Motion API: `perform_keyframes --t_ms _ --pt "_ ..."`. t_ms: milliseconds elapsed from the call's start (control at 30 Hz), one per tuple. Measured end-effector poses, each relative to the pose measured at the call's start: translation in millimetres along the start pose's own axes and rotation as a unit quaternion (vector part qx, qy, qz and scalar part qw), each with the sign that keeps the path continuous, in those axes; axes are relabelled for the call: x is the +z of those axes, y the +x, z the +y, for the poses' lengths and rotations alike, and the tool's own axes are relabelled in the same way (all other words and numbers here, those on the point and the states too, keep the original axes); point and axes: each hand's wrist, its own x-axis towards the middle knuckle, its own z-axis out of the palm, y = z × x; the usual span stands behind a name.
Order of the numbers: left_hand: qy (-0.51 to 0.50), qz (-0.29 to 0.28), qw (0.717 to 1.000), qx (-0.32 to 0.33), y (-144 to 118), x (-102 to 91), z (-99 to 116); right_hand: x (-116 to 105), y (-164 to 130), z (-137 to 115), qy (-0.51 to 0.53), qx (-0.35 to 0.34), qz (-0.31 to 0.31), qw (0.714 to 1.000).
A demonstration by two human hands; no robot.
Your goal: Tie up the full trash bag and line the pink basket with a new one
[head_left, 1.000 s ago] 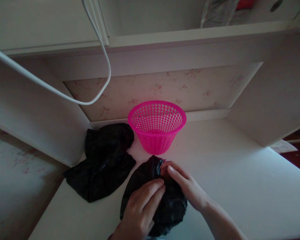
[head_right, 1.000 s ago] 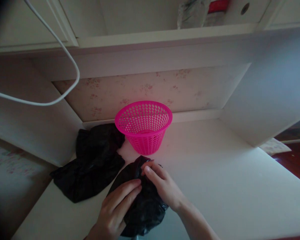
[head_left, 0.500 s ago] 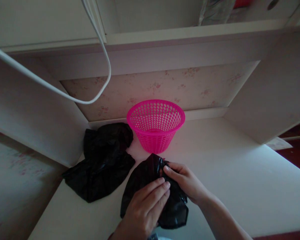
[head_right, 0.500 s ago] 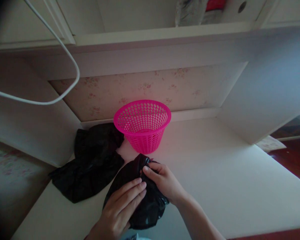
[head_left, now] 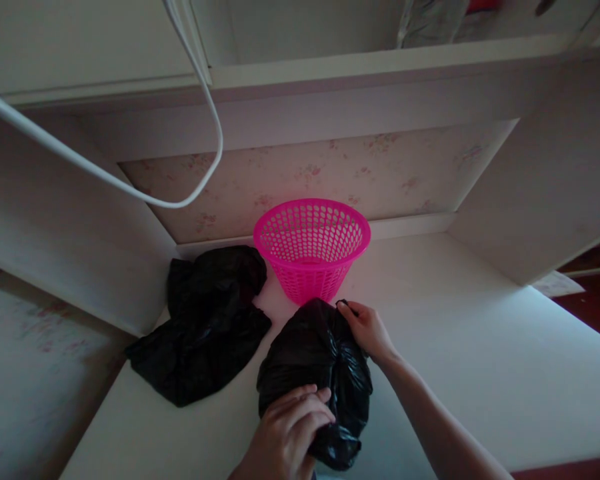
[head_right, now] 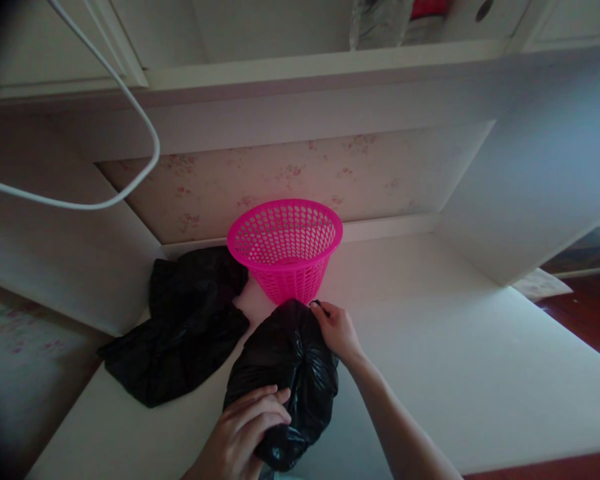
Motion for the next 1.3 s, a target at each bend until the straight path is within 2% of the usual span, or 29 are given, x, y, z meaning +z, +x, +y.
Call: perform_keyframes --t_ms 133,267,333,400,433,500,567,667,733,800,867,900,967,1033,1067,1167,1300 --pt "-0.063 0.015 0.998 -0.004 -1 4.5 1 0 -3 -8 -0.028 -0.050 0.015 0.998" --pt "-0.130 -0.001 0.988 -0.084 5 -7.2 9 -9 -16 -34 -0.043 -0.145 0.029 0.988" --pt "-0.150 -0.018 0.975 -0.166 13 -17.0 13 -13 -25 -50 -0.047 -0.247 0.032 0.967" --pt "-0.173 -0.035 0.953 -0.247 26 -24.5 14 -15 -35 -65 -0.046 -0.357 0.034 0.932" --pt "-0.181 -0.036 0.944 -0.273 33 -26.4 13 -14 -39 -71 -0.042 -0.398 0.033 0.916" --pt "-0.182 -0.024 0.938 -0.295 45 -26.8 7 -12 -48 -80 -0.020 -0.432 0.022 0.901" --pt "-0.174 -0.017 0.939 -0.296 55 -24.3 -1 -8 -55 -82 0.016 -0.429 -0.002 0.903" --pt "-0.178 -0.028 0.935 -0.307 64 -20.6 -12 -3 -64 -74 0.061 -0.385 -0.022 0.921" --pt "-0.198 -0.036 0.923 -0.327 65 -19.3 -17 -3 -70 -63 0.118 -0.336 0.026 0.934" --pt "-0.230 -0.022 0.912 -0.339 64 -18.3 -20 -6 -76 -48 0.201 -0.275 0.120 0.933" --pt "-0.252 0.025 0.908 -0.334 60 -17.0 -21 -12 -82 -34 0.242 -0.214 0.190 0.927" --pt "-0.255 0.053 0.908 -0.328 59 -16.3 -21 -16 -85 -29 0.232 -0.188 0.196 0.934" --pt "-0.259 0.105 0.906 -0.318 55 -15.4 -19 -22 -90 -22 0.162 -0.150 0.150 0.964" --pt "-0.269 0.136 0.902 -0.310 52 -15.7 -15 -24 -95 -21 0.053 -0.131 0.053 0.989" --pt "-0.274 0.142 0.901 -0.306 51 -16.4 -12 -23 -96 -22 -0.006 -0.126 -0.001 0.992" --pt "-0.271 0.138 0.909 -0.286 49 -20.3 -1 -16 -94 -29 -0.154 -0.122 -0.127 0.972" --pt "-0.260 0.127 0.924 -0.249 46 -26.1 9 -1 -85 -34 -0.246 -0.171 -0.206 0.932"
